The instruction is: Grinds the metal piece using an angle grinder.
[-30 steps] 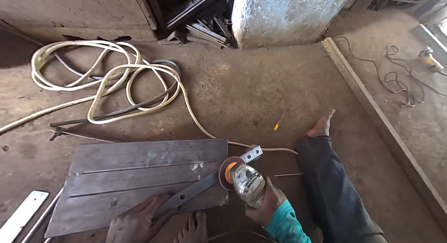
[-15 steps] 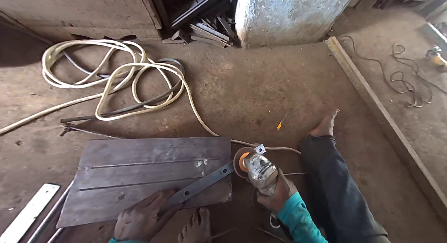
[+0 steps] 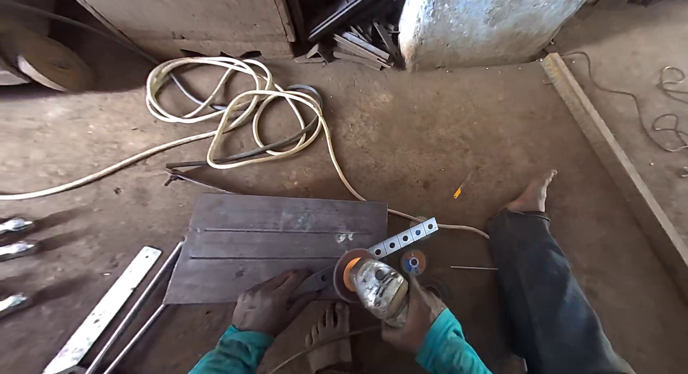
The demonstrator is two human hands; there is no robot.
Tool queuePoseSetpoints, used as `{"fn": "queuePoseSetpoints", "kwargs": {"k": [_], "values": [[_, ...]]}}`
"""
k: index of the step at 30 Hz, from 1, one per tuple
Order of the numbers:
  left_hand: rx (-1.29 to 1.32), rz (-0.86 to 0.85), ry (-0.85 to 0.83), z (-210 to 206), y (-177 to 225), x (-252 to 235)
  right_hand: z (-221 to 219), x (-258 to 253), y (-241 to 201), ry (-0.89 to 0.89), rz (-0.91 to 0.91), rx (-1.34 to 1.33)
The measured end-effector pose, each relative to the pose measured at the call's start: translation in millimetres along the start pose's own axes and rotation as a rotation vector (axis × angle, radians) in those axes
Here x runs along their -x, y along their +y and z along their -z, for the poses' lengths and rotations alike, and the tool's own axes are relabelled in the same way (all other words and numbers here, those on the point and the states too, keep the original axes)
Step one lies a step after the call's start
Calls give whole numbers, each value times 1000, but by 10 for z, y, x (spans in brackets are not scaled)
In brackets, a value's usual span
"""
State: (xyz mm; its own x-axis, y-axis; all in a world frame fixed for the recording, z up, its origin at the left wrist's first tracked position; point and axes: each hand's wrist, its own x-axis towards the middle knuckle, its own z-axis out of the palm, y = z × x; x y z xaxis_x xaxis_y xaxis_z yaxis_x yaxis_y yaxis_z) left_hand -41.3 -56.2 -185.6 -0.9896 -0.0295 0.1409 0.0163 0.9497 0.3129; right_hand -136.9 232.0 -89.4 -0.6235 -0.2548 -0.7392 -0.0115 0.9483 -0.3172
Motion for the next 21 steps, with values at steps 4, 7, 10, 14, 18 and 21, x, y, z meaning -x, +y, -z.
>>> {"fn": "queuePoseSetpoints", "kwargs": {"k": [4, 7, 10, 14, 18, 21], "values": [[-24, -3, 9, -32, -21, 11, 140, -69, 208, 225, -110, -34], [-3, -2, 9, -29, -17, 5, 249, -52, 102, 121, -140, -31], [22, -4, 21, -31, -18, -1, 127, -21, -47, 6, -29, 4], [13, -17, 38, -24, -15, 7, 47, -7, -34, -33, 1, 22], [-12, 3, 19, -35, -14, 13, 74, -30, 160, 124, -87, -13], [-15, -6, 24, -57, -36, 25, 57, 3, 91, 88, -67, -16]]}}
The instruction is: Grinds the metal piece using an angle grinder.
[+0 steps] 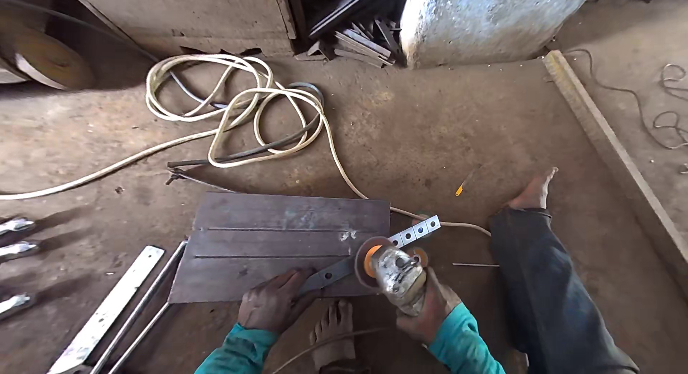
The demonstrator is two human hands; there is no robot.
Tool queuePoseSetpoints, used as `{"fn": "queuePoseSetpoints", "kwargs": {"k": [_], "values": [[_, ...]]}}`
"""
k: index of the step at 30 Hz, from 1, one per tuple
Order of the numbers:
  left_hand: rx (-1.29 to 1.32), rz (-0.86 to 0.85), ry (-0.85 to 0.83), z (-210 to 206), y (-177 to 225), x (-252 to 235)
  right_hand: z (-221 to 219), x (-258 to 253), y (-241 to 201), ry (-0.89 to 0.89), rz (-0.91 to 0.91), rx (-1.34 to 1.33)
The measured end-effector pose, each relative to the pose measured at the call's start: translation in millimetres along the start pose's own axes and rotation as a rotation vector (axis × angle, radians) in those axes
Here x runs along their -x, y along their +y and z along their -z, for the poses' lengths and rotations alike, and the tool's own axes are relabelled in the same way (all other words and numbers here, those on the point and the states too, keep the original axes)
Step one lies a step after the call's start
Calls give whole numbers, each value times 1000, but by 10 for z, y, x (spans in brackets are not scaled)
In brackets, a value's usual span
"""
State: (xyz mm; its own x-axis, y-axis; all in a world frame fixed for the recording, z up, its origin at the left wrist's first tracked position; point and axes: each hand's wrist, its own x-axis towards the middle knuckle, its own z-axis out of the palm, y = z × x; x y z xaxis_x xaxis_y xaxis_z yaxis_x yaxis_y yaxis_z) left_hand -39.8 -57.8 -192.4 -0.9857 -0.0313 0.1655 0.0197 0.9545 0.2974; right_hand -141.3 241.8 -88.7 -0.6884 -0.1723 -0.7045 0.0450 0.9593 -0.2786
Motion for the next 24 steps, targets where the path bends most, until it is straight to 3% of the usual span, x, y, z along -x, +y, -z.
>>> {"fn": "queuePoseSetpoints", "kwargs": {"k": [3, 5, 14, 20, 24], "values": [[5, 0, 0, 9, 4, -9, -17, 60, -166, -188, 66, 22], [9, 0, -1, 25, 14, -15, -52, 55, -175, -213, 84, 39], [16, 10, -24, 35, 9, -33, 211, -130, 380, 121, -126, -76], [19, 21, -38, 62, 37, -45, 45, 10, 24, -130, 16, -40], [10, 37, -59, 79, 51, -46, 6, -5, 31, -166, 54, -46]]}}
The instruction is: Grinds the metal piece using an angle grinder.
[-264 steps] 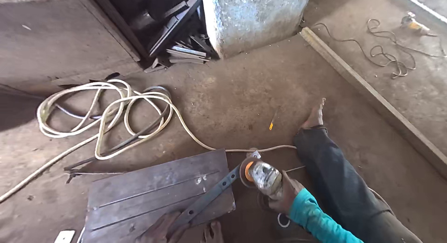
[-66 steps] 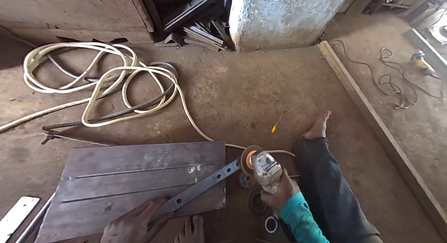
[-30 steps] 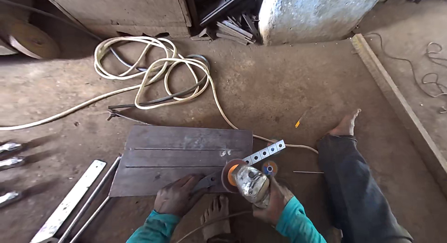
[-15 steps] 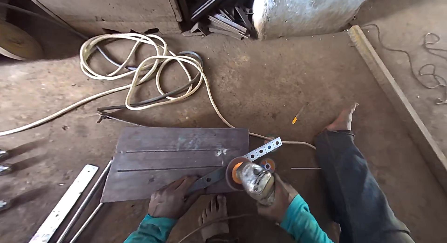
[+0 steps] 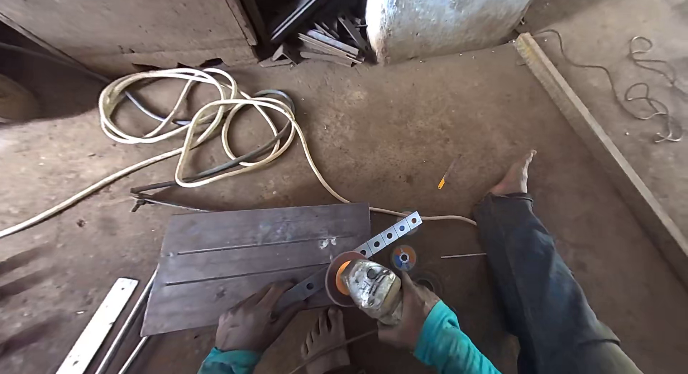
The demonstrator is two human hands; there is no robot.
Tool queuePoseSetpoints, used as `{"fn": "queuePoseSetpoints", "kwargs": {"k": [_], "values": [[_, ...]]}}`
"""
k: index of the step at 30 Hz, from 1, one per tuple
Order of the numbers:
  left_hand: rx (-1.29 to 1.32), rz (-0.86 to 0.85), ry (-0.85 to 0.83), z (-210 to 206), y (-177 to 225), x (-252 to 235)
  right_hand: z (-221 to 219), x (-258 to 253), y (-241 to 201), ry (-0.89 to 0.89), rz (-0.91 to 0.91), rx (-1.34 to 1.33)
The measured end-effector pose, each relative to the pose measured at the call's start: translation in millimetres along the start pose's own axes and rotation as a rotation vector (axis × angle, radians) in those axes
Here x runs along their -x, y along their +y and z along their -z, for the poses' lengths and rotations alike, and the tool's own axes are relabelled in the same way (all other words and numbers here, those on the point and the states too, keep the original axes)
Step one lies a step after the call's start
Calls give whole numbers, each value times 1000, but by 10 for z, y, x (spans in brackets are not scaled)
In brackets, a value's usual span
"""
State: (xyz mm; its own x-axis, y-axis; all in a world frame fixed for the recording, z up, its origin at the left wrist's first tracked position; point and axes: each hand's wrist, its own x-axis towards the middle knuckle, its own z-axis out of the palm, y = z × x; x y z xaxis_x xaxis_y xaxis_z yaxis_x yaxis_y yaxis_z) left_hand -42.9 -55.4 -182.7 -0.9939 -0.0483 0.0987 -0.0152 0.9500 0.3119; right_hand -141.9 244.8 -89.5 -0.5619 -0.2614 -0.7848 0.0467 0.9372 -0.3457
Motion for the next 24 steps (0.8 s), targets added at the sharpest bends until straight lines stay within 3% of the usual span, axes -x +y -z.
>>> {"fn": "queuePoseSetpoints", "kwargs": {"k": [7, 10, 15, 17, 24], "values": [[17, 2, -12, 2, -22, 6, 286, -74, 612, 369, -232, -152], [18, -2, -19, -7, -44, 10, 265, -65, 581, 339, -255, -161], [12, 23, -54, 6, -33, 5, -19, 18, 152, 50, -27, -86], [11, 35, -62, 29, -2, -3, -44, -4, 110, 11, 9, -66], [29, 46, -150, 119, 14, -38, 434, -86, 668, 302, -260, -201]]}}
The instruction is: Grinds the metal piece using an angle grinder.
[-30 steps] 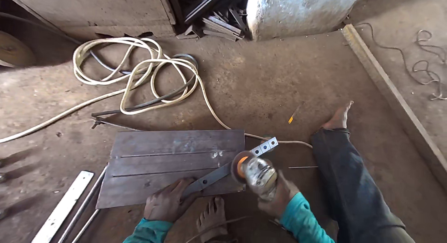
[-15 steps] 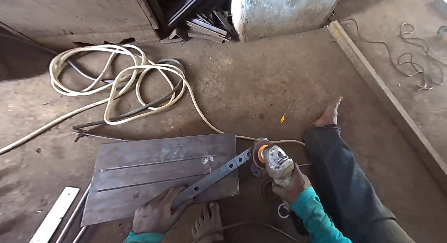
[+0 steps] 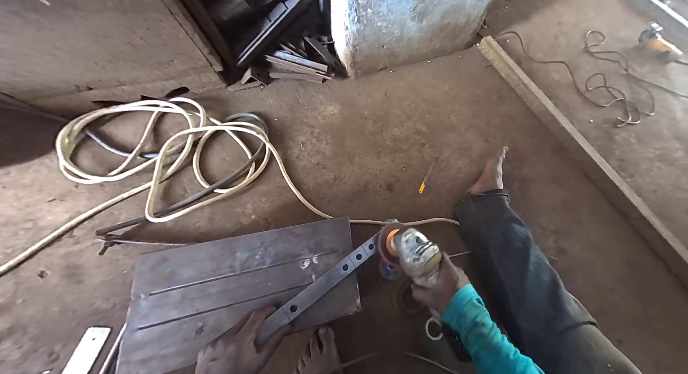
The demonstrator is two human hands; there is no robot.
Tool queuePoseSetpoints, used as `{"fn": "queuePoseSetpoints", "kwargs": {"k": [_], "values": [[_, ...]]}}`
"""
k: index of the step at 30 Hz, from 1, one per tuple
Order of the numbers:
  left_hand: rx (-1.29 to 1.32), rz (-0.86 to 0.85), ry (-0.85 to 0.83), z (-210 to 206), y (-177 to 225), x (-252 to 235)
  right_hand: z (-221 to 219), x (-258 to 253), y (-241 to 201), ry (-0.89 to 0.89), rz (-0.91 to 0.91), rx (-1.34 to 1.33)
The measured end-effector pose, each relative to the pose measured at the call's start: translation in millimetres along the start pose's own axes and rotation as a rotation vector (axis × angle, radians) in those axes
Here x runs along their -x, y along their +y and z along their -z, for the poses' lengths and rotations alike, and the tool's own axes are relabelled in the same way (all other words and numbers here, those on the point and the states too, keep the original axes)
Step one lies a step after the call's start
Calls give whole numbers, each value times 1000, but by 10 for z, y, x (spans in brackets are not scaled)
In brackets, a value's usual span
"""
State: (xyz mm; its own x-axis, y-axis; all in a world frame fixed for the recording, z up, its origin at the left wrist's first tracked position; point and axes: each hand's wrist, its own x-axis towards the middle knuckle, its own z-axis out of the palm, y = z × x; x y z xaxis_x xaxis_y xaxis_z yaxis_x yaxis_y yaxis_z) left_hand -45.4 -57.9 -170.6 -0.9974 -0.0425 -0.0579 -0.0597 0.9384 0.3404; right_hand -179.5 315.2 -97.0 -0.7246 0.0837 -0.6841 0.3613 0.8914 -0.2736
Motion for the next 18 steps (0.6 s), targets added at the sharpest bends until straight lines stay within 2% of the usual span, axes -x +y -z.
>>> {"fn": "queuePoseSetpoints", "kwargs": {"k": [3, 7, 9, 11, 16, 18], "values": [[-6, 11, -35, 46, 42, -3, 23, 2, 25, -8, -11, -9], [5, 54, -89, 81, 84, 7, -234, 221, -196, -211, 136, 62], [7, 67, -92, 86, 108, 10, -319, 268, -270, -250, 204, 94], [5, 64, -82, 78, 105, 19, -296, 235, -256, -227, 196, 78], [-7, 8, -29, 26, 52, 50, 85, -2, -107, -16, -5, 70], [-5, -9, -3, 11, 44, 54, 155, -14, -140, -9, -32, 110]]}}
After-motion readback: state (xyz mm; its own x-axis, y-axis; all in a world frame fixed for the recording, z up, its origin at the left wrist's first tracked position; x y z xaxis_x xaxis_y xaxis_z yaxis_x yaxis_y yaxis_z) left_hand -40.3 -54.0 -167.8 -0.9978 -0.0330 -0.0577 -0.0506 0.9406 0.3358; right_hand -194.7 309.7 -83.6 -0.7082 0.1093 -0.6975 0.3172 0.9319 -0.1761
